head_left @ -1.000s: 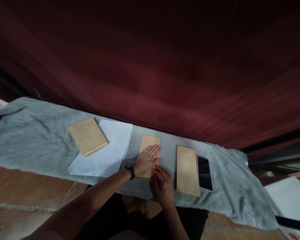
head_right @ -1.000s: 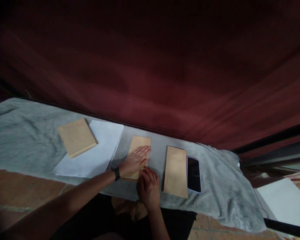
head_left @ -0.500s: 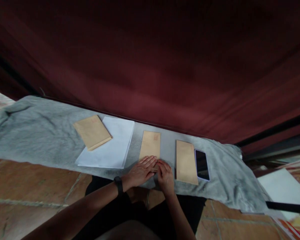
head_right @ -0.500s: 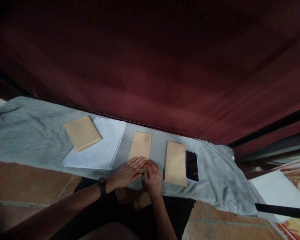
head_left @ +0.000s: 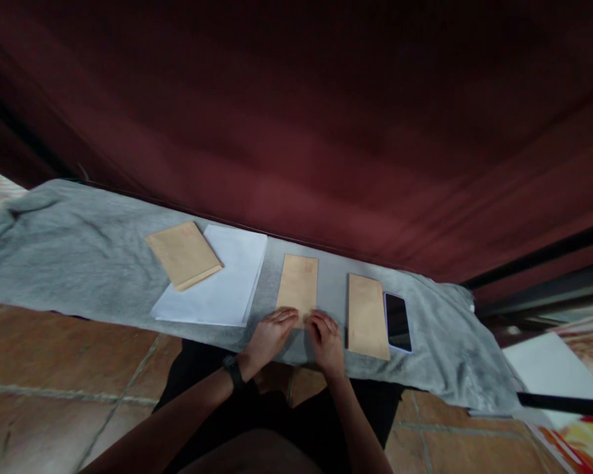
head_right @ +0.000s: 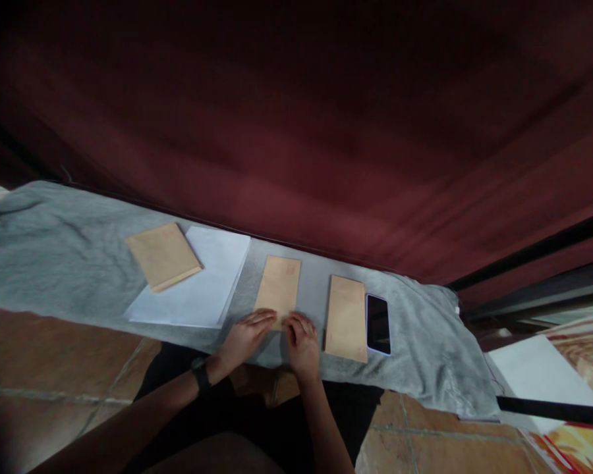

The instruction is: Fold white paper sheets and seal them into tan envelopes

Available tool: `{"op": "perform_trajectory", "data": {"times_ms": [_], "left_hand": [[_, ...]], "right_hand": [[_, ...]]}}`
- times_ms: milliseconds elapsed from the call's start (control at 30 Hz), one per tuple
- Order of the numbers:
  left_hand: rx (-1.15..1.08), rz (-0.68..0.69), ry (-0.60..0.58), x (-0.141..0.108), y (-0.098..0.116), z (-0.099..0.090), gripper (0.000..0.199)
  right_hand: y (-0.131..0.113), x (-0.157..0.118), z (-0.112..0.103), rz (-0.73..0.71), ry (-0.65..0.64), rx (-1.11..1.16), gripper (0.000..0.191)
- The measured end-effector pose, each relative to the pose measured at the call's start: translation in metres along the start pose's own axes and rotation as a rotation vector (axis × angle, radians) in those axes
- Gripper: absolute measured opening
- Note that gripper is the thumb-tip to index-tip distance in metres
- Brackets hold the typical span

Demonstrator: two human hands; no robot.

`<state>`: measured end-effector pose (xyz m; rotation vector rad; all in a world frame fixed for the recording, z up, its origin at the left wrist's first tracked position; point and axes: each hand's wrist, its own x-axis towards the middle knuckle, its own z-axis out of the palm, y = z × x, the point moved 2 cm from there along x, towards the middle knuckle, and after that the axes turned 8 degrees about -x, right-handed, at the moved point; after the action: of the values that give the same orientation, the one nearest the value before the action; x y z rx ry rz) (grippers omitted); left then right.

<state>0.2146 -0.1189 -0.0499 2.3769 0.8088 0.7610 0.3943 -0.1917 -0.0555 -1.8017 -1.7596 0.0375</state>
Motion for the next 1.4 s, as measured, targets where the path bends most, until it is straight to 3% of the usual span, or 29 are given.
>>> {"op": "perform_trajectory", "data": {"times_ms": [133, 300, 400, 533, 800, 1167, 1300, 1400], "left_hand": [[-0.033, -0.035, 0.029, 0.001, 0.001, 0.001, 0.029], [-0.001, -0.063, -0.013, -0.001, -0.002, 0.004, 0.041], [0.059, -0.087, -0.054, -0.003, -0.003, 0.004, 0.055], [0.157, -0.121, -0.091, -0.001, -0.001, 0.008, 0.059], [0.265, -0.053, -0.119, 0.055, 0.003, 0.033, 0.053], [0.273, -0.121, -0.038, 0.141, -0.043, 0.047, 0.06], [0.278, -0.154, -0.051, 0.147, -0.049, 0.044, 0.059], [0.302, -0.161, -0.068, 0.134, -0.049, 0.041, 0.059]], "right_hand": [[-0.019, -0.008, 0.01, -0.061, 0.043, -0.099, 0.034], [-0.046, -0.027, 0.022, -0.13, -0.053, -0.183, 0.047], [-0.042, -0.031, 0.015, -0.121, -0.062, -0.225, 0.05], [-0.029, -0.03, 0.001, -0.137, -0.09, -0.261, 0.052], [-0.024, -0.035, 0.008, -0.119, -0.073, -0.249, 0.047], [-0.03, -0.026, 0.004, -0.108, -0.084, -0.282, 0.061], [-0.03, -0.027, 0.005, -0.101, -0.069, -0.262, 0.059], [-0.029, -0.029, 0.007, -0.106, -0.068, -0.289, 0.059]]}}
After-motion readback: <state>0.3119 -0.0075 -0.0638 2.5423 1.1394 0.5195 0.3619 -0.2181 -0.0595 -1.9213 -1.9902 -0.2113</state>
